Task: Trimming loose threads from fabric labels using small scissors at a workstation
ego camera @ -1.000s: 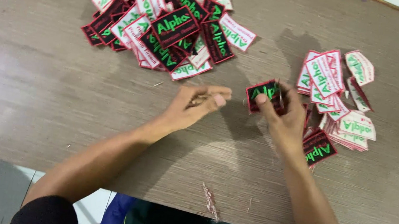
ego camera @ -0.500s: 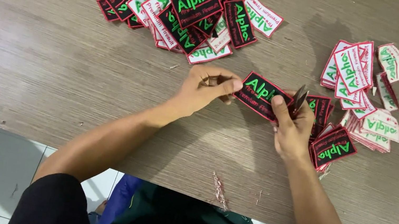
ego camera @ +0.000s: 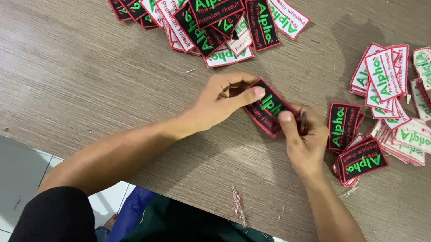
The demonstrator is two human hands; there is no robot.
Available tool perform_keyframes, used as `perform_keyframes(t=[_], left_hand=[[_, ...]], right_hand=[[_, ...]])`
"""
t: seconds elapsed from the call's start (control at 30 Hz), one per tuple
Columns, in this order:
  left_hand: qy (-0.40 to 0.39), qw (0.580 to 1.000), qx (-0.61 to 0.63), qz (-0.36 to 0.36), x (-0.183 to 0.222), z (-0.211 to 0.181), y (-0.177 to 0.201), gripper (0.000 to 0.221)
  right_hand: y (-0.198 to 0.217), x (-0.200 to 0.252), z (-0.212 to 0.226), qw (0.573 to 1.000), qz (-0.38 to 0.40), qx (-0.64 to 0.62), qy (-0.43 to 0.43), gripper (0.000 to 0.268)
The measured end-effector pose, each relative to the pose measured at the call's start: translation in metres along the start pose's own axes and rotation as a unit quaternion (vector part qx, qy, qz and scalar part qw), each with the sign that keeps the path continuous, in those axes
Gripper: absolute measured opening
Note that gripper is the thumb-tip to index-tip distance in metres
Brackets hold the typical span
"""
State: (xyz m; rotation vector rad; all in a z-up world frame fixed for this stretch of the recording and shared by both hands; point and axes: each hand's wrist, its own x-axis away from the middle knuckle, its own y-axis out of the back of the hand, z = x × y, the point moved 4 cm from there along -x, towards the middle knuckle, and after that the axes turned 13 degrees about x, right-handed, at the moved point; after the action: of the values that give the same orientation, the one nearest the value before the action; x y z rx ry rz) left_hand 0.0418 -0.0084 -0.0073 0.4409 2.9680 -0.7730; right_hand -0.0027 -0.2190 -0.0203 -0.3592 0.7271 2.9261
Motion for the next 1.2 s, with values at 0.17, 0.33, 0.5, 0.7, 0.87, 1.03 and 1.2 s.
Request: perform_keyframes(t=[0.17,0.33,0.5,0.7,0.87,1.03,1.2], left_hand=[[0.028,0.999,-0.022,0.0,0.005,-0.002,-0.005,0.02],[0.033,0.997,-0.069,0.009,0.011,-0.005,-0.012,0.025],[0.039,0.997,-0.066,0.012,0.012,-0.005,-0.015,0.021],[0.041,0.997,-0.065,0.021,0.011,0.005,-0.014,0.016],[0.044,0.996,-0.075,0.021,0.011,0.006,-0.015,0.023],[0.036,0.996,-0.077,0.025,0.011,0.005,-0.014,0.024],[0.04,0.996,-0.071,0.029,0.009,0.02,-0.01,0.023]], right_hand=[[0.001,-0.002,-0.013,0.991,0.043,-0.061,-0.11,0.054],[0.01,-0.004,0.008,0.994,0.089,0.044,-0.044,0.023],[0.011,-0.002,-0.001,0.993,0.078,0.083,-0.026,0.019],[0.009,-0.005,0.014,0.992,0.081,0.093,-0.02,0.021],[0.01,-0.008,0.026,0.991,0.078,0.112,-0.016,0.02],[0.01,-0.007,0.023,0.99,0.081,0.116,-0.027,0.022],[0.006,-0.007,0.027,0.992,0.074,0.098,-0.024,0.023]])
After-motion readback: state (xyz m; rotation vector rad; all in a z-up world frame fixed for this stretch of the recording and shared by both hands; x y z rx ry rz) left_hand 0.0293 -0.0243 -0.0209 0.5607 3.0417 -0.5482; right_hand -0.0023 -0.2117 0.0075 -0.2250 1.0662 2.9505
